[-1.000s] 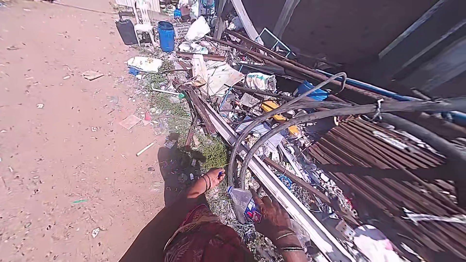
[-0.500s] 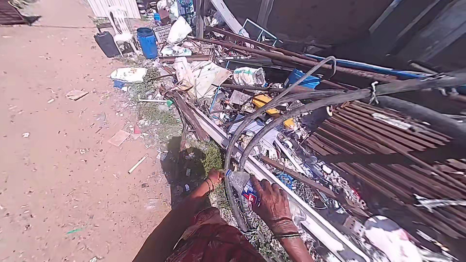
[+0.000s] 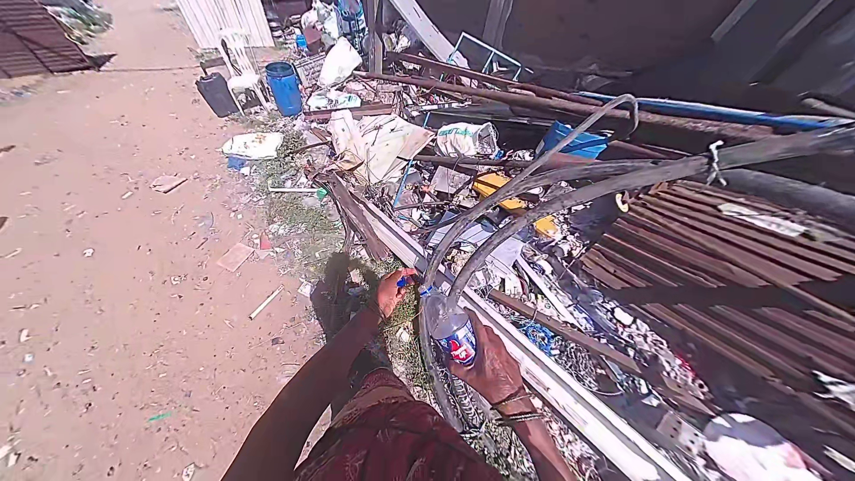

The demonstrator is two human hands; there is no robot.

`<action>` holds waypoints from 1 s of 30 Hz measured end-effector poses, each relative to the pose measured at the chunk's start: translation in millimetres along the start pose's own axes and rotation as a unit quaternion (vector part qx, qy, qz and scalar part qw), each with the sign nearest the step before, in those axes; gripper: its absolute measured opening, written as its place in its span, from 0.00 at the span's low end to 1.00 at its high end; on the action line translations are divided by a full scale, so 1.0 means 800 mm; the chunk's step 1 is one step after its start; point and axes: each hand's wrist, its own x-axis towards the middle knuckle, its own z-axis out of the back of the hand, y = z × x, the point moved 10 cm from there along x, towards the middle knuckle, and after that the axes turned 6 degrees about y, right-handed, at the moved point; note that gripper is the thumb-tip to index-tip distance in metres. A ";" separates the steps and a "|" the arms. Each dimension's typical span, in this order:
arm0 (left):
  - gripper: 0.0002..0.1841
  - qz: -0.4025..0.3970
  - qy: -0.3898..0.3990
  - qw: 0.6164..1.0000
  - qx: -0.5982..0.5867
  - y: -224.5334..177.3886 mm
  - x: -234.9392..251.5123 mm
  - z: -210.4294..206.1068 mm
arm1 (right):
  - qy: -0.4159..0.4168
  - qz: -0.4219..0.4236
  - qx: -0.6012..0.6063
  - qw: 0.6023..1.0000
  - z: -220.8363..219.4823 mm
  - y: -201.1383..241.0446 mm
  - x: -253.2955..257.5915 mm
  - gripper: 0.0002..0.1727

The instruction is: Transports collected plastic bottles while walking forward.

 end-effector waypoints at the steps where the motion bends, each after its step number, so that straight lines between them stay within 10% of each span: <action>1: 0.20 0.009 -0.002 1.000 -0.023 0.001 -0.003 0.005 | 0.011 0.007 -0.023 1.000 -0.003 0.003 0.003 0.66; 13: 0.14 0.115 -0.133 0.984 -0.009 0.072 -0.039 0.086 | 0.160 0.019 -0.226 0.961 -0.025 0.056 0.037 0.63; 23: 0.13 0.110 -0.093 0.988 -0.060 0.068 -0.033 0.047 | 0.143 0.018 -0.195 0.970 -0.028 0.044 0.042 0.62; 30: 0.20 -0.176 -0.003 0.945 0.276 -0.066 -0.064 -0.008 | -0.061 0.126 0.152 0.978 0.003 0.029 0.033 0.69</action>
